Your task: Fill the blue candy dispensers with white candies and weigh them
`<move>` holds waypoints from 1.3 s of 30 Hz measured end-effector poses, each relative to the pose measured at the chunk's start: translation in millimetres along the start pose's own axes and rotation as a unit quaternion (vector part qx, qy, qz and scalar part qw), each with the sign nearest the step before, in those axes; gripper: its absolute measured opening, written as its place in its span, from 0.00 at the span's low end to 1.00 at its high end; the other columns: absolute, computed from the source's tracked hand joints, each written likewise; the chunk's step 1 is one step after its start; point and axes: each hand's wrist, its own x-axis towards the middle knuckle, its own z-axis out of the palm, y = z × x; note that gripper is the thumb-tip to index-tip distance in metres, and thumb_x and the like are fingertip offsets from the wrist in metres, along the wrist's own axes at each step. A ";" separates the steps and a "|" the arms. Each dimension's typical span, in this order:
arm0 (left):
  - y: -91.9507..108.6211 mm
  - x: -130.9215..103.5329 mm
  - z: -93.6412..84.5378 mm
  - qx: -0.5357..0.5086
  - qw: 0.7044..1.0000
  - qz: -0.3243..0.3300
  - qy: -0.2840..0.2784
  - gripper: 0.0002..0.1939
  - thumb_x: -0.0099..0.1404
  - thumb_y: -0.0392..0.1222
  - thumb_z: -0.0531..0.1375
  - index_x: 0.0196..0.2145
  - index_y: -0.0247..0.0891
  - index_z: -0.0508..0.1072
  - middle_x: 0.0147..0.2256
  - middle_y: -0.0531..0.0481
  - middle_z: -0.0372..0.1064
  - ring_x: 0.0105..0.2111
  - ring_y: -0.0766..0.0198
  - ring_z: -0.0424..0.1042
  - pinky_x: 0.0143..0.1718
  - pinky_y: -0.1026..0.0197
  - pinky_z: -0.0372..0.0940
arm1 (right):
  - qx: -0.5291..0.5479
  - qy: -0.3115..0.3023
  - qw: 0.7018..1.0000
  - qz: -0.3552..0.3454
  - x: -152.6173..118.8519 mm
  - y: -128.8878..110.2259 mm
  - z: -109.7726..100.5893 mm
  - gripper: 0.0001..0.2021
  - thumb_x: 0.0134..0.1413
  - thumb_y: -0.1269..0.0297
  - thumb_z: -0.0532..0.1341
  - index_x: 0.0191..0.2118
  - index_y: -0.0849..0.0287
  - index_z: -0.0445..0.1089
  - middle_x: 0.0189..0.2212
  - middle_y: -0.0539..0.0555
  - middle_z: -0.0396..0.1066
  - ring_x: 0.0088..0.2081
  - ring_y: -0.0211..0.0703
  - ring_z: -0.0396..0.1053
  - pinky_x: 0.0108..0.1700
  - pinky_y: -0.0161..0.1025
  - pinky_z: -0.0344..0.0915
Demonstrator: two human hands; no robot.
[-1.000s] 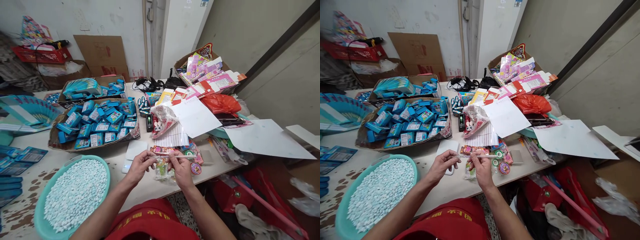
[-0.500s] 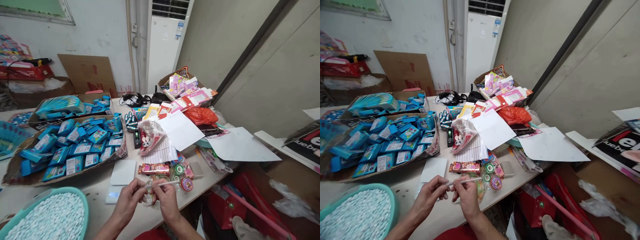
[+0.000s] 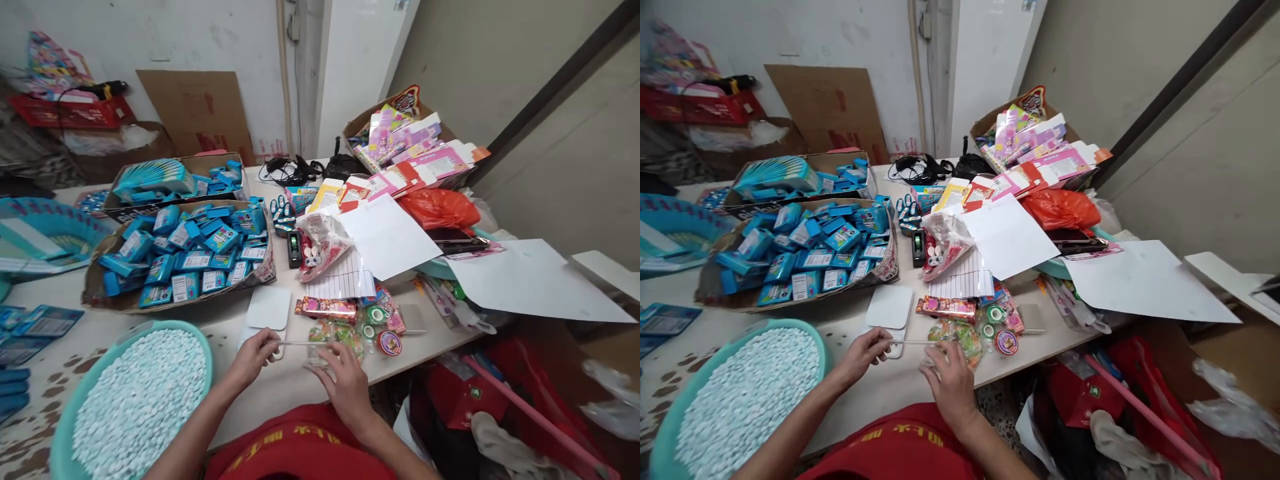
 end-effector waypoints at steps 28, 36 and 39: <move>-93.4 10.5 -41.1 0.189 0.966 -0.062 0.166 0.17 0.59 0.42 0.51 0.45 0.36 0.69 0.43 0.41 0.71 0.44 0.54 0.70 0.46 0.54 0.62 | -0.208 -0.170 0.944 0.192 75.3 48.6 103.2 0.09 0.52 0.69 0.59 0.40 0.64 0.70 0.35 0.63 0.74 0.38 0.50 0.72 0.37 0.38 0.61; -82.0 77.6 -64.1 0.191 0.959 -0.084 0.192 0.22 0.62 0.41 0.51 0.51 0.30 0.66 0.55 0.34 0.63 0.58 0.49 0.58 0.57 0.52 0.52 | -0.199 -0.156 0.952 0.172 78.4 28.6 122.8 0.14 0.60 0.68 0.51 0.49 0.62 0.66 0.46 0.61 0.71 0.47 0.48 0.69 0.44 0.37 0.61; -81.8 108.7 -66.3 0.171 0.964 -0.101 0.179 0.23 0.62 0.48 0.52 0.48 0.29 0.69 0.52 0.32 0.66 0.57 0.47 0.60 0.55 0.53 0.54 | -0.187 -0.166 0.951 0.182 84.8 26.8 140.4 0.15 0.61 0.66 0.49 0.48 0.63 0.67 0.43 0.60 0.73 0.45 0.46 0.70 0.43 0.35 0.61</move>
